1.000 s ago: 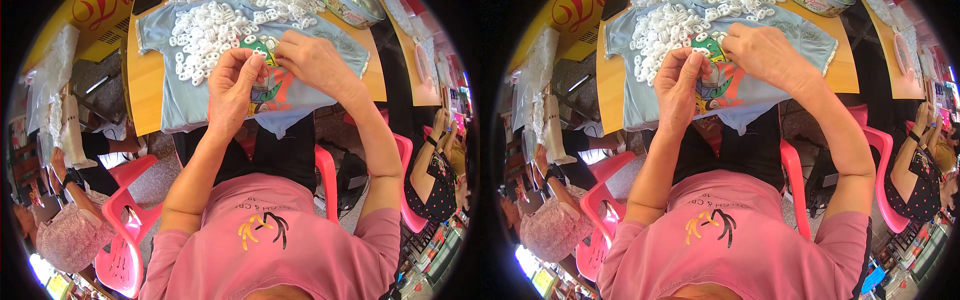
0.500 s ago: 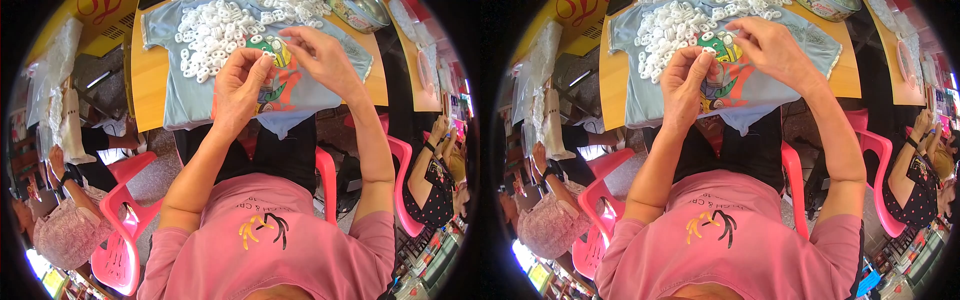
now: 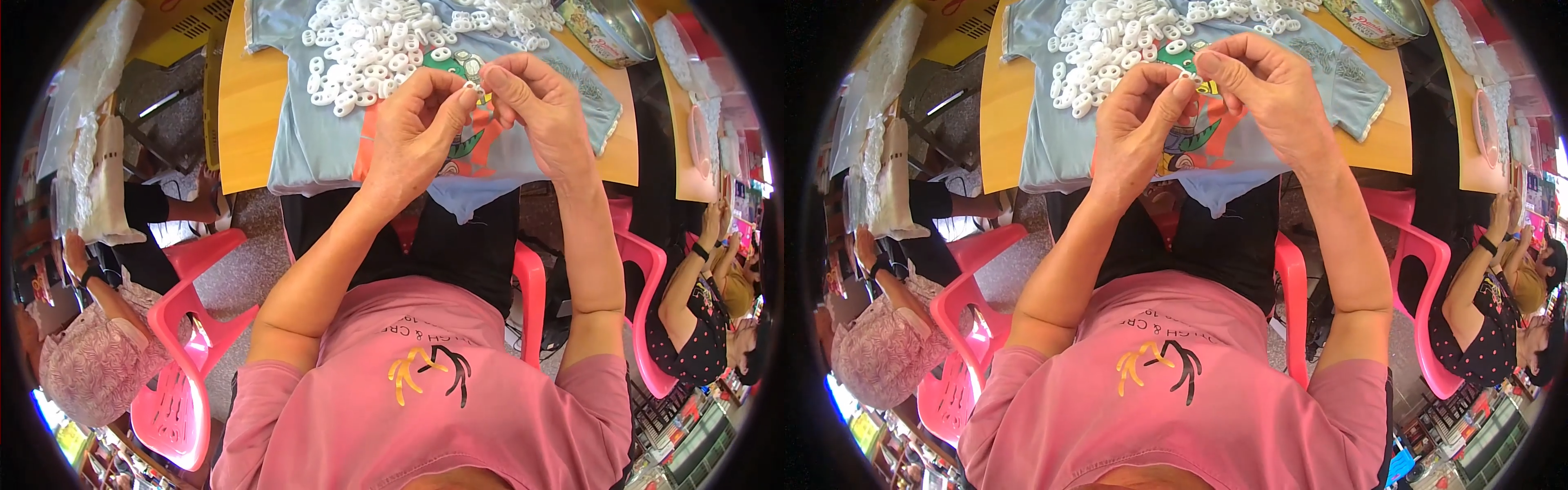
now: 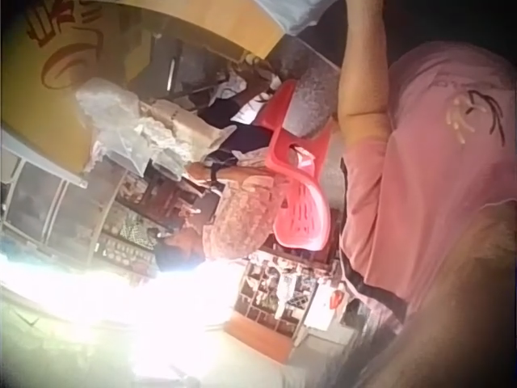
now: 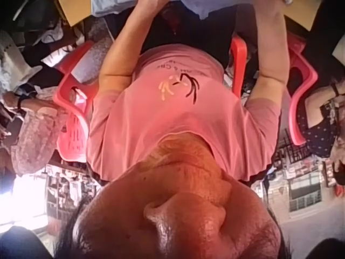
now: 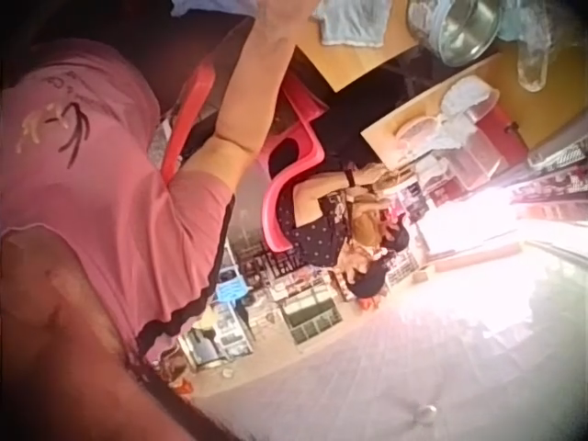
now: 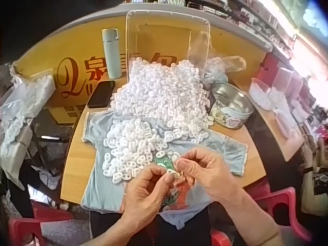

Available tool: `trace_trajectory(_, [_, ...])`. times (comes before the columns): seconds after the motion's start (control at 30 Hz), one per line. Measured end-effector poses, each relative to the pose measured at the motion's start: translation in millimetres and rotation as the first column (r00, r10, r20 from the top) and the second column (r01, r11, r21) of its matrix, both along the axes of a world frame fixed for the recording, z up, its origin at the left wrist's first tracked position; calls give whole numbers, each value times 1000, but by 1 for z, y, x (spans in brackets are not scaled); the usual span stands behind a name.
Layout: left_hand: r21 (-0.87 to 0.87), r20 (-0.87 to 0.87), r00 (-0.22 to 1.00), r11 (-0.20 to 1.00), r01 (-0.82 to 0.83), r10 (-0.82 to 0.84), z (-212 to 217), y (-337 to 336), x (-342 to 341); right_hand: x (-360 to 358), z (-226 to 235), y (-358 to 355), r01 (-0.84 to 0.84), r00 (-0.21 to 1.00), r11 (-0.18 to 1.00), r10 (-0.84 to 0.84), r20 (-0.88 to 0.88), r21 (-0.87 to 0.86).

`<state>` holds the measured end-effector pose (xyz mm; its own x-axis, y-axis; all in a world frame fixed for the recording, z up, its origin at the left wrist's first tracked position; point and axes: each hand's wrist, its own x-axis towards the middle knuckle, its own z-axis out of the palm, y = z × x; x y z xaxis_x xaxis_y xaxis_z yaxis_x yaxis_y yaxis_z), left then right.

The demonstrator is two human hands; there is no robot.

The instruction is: Attaching white plastic rings to small cartoon character tags at a workstation.

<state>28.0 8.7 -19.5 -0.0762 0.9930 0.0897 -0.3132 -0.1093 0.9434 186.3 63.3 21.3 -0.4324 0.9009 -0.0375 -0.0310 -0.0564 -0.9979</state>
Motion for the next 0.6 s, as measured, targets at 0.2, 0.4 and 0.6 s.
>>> trace_trajectory(0.2, [14, 48, 999, 1000, 21, -22, 5, -1, 2, 0, -1, -2, -11, 1000, 1000, 11, 17, -11])
trace_trajectory(0.4, [2, 28, 999, 999, 34, -34, 5, -2, 1, 0, -2, -3, -18, 998, 999, 16, 54, 30])
trace_trajectory(0.6, [37, -40, 999, 999, -3, 4, -3, 0, 2, -2, -1, -6, 4, 992, 994, -18, 127, 110])
